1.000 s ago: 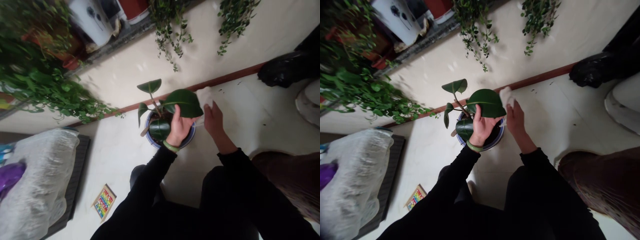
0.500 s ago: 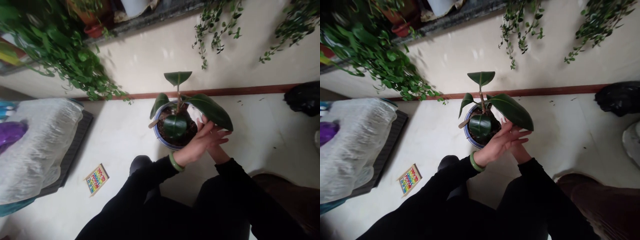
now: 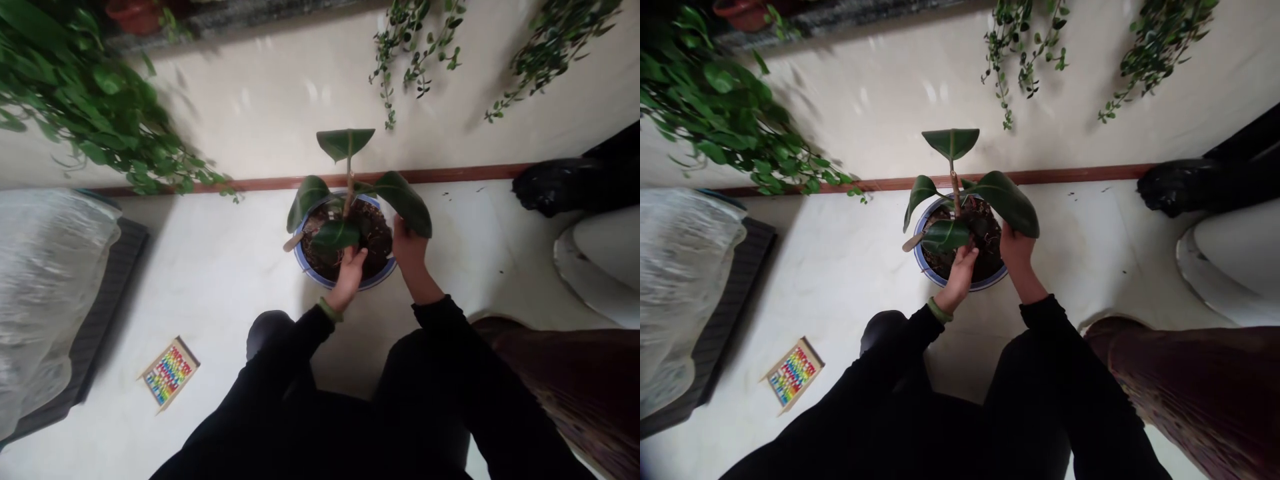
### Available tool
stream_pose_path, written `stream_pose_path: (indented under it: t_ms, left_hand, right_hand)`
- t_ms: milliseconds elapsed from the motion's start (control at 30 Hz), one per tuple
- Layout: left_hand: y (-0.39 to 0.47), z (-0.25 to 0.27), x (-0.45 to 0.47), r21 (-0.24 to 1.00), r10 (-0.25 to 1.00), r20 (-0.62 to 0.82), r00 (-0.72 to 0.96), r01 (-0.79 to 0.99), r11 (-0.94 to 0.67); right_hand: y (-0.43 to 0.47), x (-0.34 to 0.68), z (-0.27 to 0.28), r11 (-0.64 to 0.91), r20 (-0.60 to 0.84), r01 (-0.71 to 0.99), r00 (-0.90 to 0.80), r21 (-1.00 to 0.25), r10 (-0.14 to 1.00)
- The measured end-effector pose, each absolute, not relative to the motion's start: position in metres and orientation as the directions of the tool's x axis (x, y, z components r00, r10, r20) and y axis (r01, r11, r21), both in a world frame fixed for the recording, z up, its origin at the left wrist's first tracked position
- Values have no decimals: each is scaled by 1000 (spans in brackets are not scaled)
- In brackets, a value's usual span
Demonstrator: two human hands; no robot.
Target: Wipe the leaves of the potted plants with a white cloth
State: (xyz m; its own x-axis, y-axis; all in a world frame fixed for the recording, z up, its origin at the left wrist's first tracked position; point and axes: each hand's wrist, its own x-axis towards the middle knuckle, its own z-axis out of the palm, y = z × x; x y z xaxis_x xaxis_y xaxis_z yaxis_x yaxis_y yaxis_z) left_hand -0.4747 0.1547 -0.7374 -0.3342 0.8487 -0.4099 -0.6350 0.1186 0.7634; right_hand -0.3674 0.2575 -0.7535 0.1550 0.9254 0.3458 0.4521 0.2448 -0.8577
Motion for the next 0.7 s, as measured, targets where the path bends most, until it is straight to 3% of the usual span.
stream_pose_path:
  t_ms: [133,233,333,467,600,700]
  left_hand:
    - [182,-720,-478,561,772,-547,-324,-827,50]
    - [197,-709,-481,523,788,-545,-286,-851,53]
    - [201,-705,-482,478,807,-538,-244,-877,53]
    - [195,-706,-485,451,835,-519,-182,-889,86]
    - [191,-707,-489,459,841,-509,-184,-884,84]
    - [192,-706,-488,458,839,-517,-170,-883,104]
  right_hand:
    - [243,-378,-737,306,337,608,-65,-733,939]
    - [230,-392,-719,440,303,621,-320,-648,898]
    - [221,-396,-711,480,220,642,-443,-598,869]
    - [227,-377,-720,425,131,708,-431,-564,893]
    - [239,-356,-729,253,-19,845,-296,-471,955]
    - [236,-363,-724,254,78,842,-247,-475,966]
